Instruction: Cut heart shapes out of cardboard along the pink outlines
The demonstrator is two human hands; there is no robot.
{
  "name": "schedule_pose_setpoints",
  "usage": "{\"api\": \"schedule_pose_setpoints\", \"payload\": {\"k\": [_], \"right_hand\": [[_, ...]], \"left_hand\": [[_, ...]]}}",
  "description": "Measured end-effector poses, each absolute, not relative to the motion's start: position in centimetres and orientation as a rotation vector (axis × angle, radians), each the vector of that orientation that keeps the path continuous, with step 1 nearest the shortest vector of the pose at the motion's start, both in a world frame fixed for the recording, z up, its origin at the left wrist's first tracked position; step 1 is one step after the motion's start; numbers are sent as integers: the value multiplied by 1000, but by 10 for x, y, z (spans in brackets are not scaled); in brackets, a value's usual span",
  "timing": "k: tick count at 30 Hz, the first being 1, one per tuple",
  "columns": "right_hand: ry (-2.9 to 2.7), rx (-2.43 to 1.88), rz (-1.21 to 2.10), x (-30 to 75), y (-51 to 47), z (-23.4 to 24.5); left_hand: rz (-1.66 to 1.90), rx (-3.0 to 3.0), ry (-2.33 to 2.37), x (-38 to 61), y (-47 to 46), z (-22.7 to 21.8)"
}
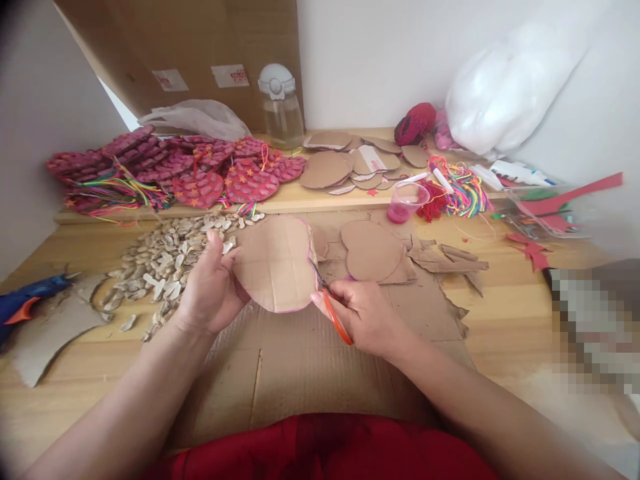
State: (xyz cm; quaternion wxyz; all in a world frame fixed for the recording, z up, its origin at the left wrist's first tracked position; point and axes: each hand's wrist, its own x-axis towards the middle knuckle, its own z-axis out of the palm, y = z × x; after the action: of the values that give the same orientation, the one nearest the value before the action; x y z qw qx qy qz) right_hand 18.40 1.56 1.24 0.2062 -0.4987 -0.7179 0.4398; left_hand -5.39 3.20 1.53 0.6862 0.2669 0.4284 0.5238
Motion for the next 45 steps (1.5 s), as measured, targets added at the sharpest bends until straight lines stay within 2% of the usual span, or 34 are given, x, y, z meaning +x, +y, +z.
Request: {"api": "schedule_pose_setpoints", "payload": {"k": [24, 45], "right_hand": [[-2009, -1360, 1100, 183, 15, 7], [-1953, -1282, 1297, 183, 13, 7]], "left_hand": [[1240, 719, 982, -42, 21, 10], [1235, 771, 994, -40, 19, 8]]}}
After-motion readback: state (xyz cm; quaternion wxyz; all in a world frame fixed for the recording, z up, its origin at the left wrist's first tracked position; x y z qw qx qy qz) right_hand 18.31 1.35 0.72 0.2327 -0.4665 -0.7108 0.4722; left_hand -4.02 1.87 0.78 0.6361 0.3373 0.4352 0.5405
